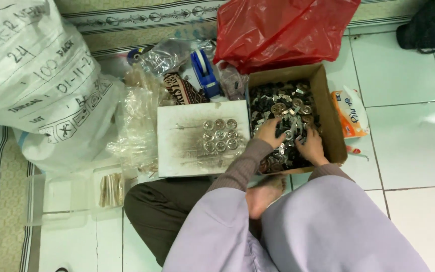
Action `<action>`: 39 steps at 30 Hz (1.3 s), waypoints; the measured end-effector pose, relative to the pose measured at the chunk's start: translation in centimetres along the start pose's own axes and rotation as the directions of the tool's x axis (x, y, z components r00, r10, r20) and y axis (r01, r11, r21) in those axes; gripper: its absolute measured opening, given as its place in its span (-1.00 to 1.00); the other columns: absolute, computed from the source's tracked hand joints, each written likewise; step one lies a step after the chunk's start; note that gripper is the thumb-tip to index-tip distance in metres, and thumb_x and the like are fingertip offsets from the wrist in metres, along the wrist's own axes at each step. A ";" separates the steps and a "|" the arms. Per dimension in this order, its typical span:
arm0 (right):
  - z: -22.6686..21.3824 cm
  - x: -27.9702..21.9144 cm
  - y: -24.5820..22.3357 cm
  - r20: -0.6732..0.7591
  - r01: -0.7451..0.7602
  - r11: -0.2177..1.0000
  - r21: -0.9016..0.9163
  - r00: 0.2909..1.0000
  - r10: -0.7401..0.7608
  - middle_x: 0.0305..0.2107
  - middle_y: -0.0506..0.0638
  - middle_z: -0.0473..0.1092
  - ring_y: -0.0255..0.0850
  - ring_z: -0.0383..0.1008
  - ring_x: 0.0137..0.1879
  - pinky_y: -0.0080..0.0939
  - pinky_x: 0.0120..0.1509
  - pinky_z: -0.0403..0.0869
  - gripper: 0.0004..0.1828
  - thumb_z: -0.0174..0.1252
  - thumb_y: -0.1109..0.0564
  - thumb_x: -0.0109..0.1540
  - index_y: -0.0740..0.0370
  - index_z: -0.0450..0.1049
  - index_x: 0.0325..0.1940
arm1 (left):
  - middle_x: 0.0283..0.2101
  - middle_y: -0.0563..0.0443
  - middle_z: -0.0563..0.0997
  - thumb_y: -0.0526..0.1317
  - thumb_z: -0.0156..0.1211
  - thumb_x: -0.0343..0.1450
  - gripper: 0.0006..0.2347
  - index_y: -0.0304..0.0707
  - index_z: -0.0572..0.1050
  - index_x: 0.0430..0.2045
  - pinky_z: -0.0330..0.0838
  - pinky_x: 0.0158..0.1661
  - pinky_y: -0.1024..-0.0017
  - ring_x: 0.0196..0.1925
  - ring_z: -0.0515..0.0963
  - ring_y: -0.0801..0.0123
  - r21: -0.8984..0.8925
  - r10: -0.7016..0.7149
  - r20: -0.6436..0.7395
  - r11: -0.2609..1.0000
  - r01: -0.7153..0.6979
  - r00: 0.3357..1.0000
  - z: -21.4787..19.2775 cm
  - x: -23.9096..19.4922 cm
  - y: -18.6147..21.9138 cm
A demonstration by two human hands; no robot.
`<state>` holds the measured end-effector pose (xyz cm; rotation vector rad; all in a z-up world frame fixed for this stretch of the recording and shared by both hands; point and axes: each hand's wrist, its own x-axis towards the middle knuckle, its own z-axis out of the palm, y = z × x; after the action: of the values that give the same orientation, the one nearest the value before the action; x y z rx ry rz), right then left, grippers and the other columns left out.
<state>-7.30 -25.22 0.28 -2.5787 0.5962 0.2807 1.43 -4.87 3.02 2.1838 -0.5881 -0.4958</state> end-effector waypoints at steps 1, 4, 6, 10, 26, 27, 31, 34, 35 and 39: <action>-0.6 -1.0 -0.7 -0.007 -0.008 1.000 0.003 1.000 0.008 0.30 0.57 0.12 0.45 0.20 0.41 0.42 0.32 0.39 -0.20 0.21 -0.01 0.27 0.42 0.13 0.49 | 0.27 -0.21 0.44 0.03 0.16 0.39 -0.45 -0.10 0.28 0.29 0.38 0.28 0.10 0.34 0.43 0.00 0.002 0.009 0.007 1.000 -0.009 1.000 1.5 0.4 -0.1; -1.1 -3.1 -1.4 0.189 0.105 0.981 -0.163 0.979 -0.073 0.46 0.46 -0.05 0.35 0.09 0.52 0.38 0.37 0.40 -0.18 0.19 0.05 0.26 0.29 0.07 0.56 | 0.45 -0.46 0.11 -0.05 0.14 0.41 -0.36 -0.19 0.09 0.41 0.15 0.38 -0.06 0.51 0.12 -0.20 0.171 -0.011 0.155 0.985 -0.016 0.988 5.9 0.6 -0.6; 0.5 -2.9 -0.7 0.303 0.260 0.914 -0.311 0.939 -0.164 0.45 0.39 0.03 0.30 0.07 0.55 0.28 0.37 0.43 -0.22 0.16 -0.04 0.27 0.12 0.12 0.55 | 0.45 -0.48 0.07 -0.08 0.09 0.47 -0.38 -0.20 0.03 0.44 0.08 0.40 -0.04 0.54 0.01 -0.21 0.338 -0.046 0.154 0.941 -0.009 0.987 7.8 0.0 -1.8; 1.4 -2.1 0.3 0.314 0.275 0.901 -0.336 0.934 -0.168 0.43 0.41 0.07 0.28 0.08 0.55 0.25 0.36 0.44 -0.28 0.14 -0.06 0.28 0.09 0.21 0.52 | 0.47 -0.54 -0.02 -0.08 0.11 0.47 -0.35 -0.26 0.00 0.45 0.02 0.41 -0.10 0.55 -0.08 -0.26 0.410 0.008 0.160 0.909 -0.074 0.987 12.4 -0.8 -7.0; 2.7 -0.9 -1.2 0.295 0.270 0.957 -0.104 0.927 -0.230 0.40 0.44 0.08 0.29 0.22 0.46 0.21 0.34 0.45 -0.25 0.25 -0.10 0.11 0.35 0.40 0.30 | 0.51 -0.35 -0.09 -0.16 -0.02 0.50 -0.44 -0.04 -0.03 0.43 0.10 0.37 -0.04 0.57 -0.11 -0.11 0.366 -0.111 0.249 0.931 0.013 0.962 10.2 -0.8 -5.0; 3.2 -0.4 -0.7 0.291 0.260 0.963 -0.074 0.929 -0.228 0.38 0.47 0.11 0.30 0.27 0.43 0.19 0.32 0.47 -0.27 0.24 -0.11 0.11 0.39 0.44 0.25 | 0.50 -0.35 -0.07 -0.21 -0.08 0.52 -0.44 -0.03 -0.09 0.46 0.11 0.36 -0.04 0.56 -0.09 -0.11 0.322 -0.109 0.226 0.946 0.031 0.968 10.1 -0.7 -4.9; 0.6 -1.9 -2.7 0.281 0.289 0.957 0.013 0.918 -0.281 0.38 0.44 0.12 0.34 0.28 0.41 0.24 0.33 0.45 -0.29 0.21 -0.07 0.12 0.40 0.43 0.26 | 0.50 -0.37 -0.04 -0.24 -0.11 0.53 -0.44 -0.10 -0.11 0.47 0.08 0.37 -0.03 0.56 -0.11 -0.13 0.322 -0.102 0.174 0.946 0.042 0.979 10.5 -0.3 -4.9; 0.1 -2.3 -3.1 0.322 0.312 0.948 0.067 0.892 -0.316 0.36 0.35 0.22 0.27 0.32 0.40 0.20 0.36 0.43 -0.34 0.14 -0.04 0.16 0.39 0.42 0.27 | 0.50 -0.35 -0.04 -0.21 -0.15 0.54 -0.52 -0.13 0.05 0.43 0.09 0.37 0.00 0.57 -0.13 -0.15 0.369 -0.063 0.133 0.929 0.009 0.989 11.4 0.1 -6.0; 0.3 -2.1 -2.8 0.315 0.287 0.952 0.106 0.899 -0.306 0.35 0.33 0.24 0.28 0.31 0.40 0.23 0.37 0.40 -0.36 0.14 -0.01 0.15 0.37 0.44 0.27 | 0.48 -0.33 0.03 -0.21 -0.08 0.51 -0.54 -0.15 0.14 0.37 0.11 0.37 0.01 0.56 -0.09 -0.12 0.364 -0.064 0.104 0.931 0.022 0.993 11.7 0.2 -6.2; 0.7 -1.9 -2.5 0.297 0.224 0.951 0.213 0.912 -0.281 0.31 0.30 0.31 0.27 0.33 0.38 0.23 0.38 0.37 -0.43 0.14 0.01 0.17 0.33 0.51 0.20 | 0.39 -0.24 0.24 -0.22 0.04 0.47 -0.66 -0.20 0.40 0.16 0.15 0.34 0.07 0.53 0.04 -0.03 0.345 -0.064 0.003 0.937 0.059 0.998 12.3 0.8 -6.7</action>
<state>-7.87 -22.19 1.29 -2.3352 0.1539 0.5267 -2.74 -8.86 -9.76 2.5406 -0.6556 -0.4686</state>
